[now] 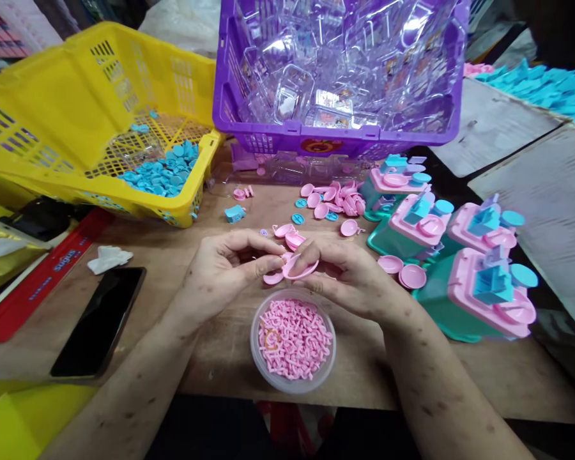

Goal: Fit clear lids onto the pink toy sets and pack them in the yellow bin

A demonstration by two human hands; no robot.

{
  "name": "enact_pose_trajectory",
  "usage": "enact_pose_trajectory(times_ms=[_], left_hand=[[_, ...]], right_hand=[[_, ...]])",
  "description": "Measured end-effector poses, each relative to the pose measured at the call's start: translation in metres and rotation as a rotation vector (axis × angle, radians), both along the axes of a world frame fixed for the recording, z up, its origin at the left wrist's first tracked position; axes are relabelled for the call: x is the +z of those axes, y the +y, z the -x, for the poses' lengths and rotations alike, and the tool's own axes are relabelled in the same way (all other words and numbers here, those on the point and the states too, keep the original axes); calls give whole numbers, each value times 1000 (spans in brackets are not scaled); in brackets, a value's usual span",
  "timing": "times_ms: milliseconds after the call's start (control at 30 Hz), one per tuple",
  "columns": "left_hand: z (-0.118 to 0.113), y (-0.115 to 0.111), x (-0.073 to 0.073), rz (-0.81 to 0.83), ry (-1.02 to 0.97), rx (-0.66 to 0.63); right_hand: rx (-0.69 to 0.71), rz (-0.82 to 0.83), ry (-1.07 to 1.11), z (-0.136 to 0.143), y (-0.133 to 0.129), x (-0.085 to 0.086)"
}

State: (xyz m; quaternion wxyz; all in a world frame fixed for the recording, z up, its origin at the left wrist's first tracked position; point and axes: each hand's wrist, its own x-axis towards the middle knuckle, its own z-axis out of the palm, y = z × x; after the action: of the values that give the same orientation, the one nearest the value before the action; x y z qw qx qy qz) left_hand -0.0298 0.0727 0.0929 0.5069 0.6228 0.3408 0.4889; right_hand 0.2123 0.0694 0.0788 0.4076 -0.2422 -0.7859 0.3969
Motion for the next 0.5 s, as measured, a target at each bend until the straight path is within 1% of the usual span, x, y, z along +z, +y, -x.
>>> enact_pose_trajectory(times_ms=[200,300,367,500], left_hand=[[0,-3,2,-23,-13,-9],[1,-5,4,-26,4,-18],[2,-6,5,1,10,-10],[4,-9,4,28,1,-4]], right_hand=[[71,-10,17,0,0,-2],[63,-2,-6,1,-1,-2],[59,11,-11,1,-2,-3],[45,4,-10,-1,-3,-3]])
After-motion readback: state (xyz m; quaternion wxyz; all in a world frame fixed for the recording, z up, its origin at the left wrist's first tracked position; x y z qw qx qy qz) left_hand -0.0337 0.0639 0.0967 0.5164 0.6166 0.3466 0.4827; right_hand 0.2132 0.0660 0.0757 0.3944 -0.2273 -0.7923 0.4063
